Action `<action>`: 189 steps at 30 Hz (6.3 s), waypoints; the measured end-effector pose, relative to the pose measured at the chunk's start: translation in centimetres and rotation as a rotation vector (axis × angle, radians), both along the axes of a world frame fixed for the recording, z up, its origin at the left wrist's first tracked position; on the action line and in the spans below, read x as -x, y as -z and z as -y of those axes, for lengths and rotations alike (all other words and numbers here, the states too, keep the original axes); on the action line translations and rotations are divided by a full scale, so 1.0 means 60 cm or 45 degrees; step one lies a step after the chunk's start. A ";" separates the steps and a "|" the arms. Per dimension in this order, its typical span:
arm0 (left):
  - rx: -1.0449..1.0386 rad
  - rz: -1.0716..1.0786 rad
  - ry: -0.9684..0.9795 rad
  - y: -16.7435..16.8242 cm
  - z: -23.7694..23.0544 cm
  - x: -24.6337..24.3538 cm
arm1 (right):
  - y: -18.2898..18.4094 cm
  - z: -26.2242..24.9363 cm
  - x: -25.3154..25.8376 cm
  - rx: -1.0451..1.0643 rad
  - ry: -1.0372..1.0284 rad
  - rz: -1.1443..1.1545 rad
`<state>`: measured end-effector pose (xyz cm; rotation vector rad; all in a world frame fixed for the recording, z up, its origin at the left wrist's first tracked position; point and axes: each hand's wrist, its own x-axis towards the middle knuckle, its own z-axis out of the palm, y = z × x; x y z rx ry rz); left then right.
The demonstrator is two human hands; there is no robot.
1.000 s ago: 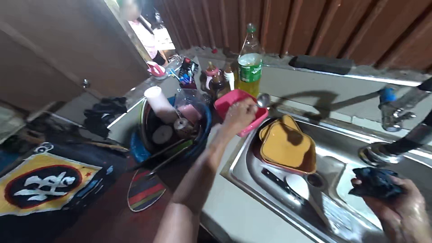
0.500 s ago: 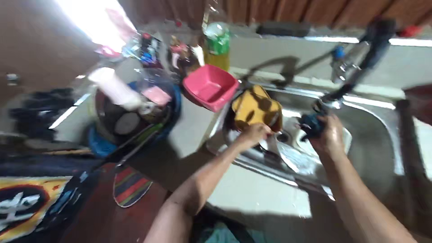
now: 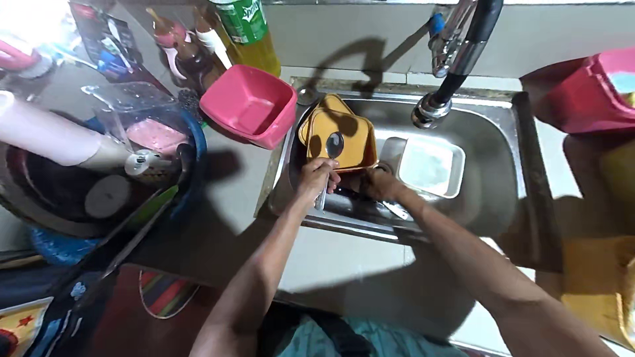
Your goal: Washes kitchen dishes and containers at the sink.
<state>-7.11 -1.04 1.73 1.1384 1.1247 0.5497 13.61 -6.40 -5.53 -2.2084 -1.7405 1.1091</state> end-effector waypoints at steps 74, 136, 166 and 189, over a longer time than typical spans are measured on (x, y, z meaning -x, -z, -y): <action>-0.058 -0.069 0.239 0.045 0.036 -0.234 | -0.076 0.009 -0.086 -0.820 0.808 -0.794; -1.033 -0.386 0.255 -0.014 -0.093 -0.233 | -0.110 -0.009 -0.053 -0.309 0.875 -1.455; -0.208 -0.263 0.788 0.013 -0.020 -0.197 | -0.105 -0.004 -0.139 -1.004 0.542 -0.954; -0.238 -0.181 0.407 0.008 -0.004 -0.214 | -0.115 -0.005 -0.107 -1.037 1.010 -0.620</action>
